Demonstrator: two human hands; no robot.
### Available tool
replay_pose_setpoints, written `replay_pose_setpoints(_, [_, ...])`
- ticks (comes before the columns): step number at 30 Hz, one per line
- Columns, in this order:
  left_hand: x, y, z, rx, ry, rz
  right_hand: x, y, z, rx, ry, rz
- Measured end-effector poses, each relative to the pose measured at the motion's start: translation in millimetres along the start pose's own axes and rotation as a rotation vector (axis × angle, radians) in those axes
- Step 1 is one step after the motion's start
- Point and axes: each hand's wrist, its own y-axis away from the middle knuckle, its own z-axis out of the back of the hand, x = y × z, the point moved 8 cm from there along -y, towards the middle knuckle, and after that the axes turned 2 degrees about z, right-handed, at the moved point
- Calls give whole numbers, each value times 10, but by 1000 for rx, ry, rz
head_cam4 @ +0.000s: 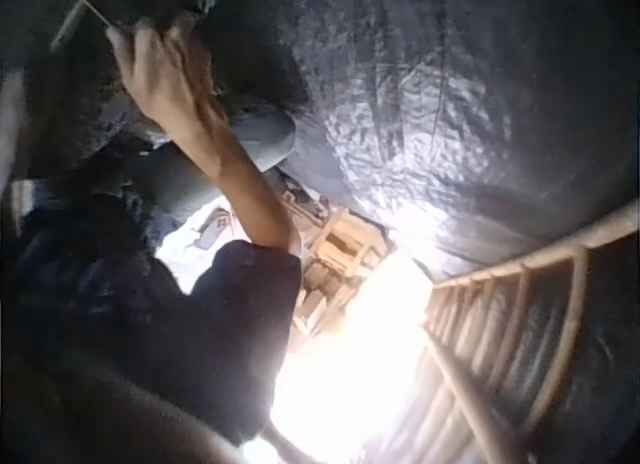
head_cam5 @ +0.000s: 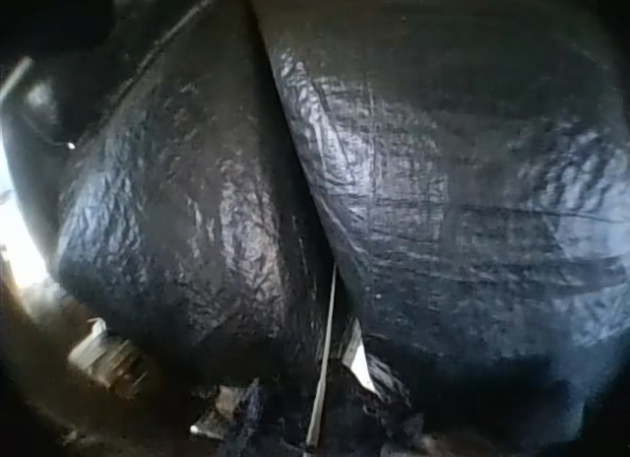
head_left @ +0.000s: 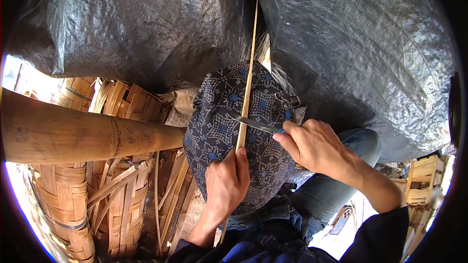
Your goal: The person scrapes and shaves a bamboo strip with a knife while holding and turning the strip over a cushion on their lap.
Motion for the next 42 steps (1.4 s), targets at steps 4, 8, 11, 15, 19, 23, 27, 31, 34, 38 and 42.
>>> replay_pose_setpoints(4, [-52,35,-27,-78,-96,-43,90,-8,-72,80,42,-57])
replay_pose_setpoints(8, [-83,49,-59,-95,-129,-57,33,-40,-88,144,-39,-116])
replay_pose_setpoints(11, [-96,71,-73,-118,-112,-63,-12,-95,-72,82,-31,-133])
replay_pose_setpoints(15, [-78,115,-80,-111,-74,-56,-77,-180,-129,10,-8,-84])
replay_pose_setpoints(19, [-99,125,-53,-117,-89,-55,-139,-429,-73,27,-46,-131])
replay_pose_setpoints(23, [67,338,-27,-44,-3,18,-315,-781,119,-8,-55,-180])
replay_pose_setpoints(27, [279,359,102,124,322,252,-90,-647,432,-291,-42,-8])
replay_pose_setpoints(31, [253,311,146,147,366,362,-38,-456,489,-304,-177,30])
replay_pose_setpoints(34, [303,322,74,189,261,340,29,-302,387,-205,-277,2])
replay_pose_setpoints(38, [35,277,149,152,65,231,39,-130,369,-196,-273,0])
replay_pose_setpoints(42, [-67,175,139,147,34,242,-35,-8,240,-156,-247,-38])
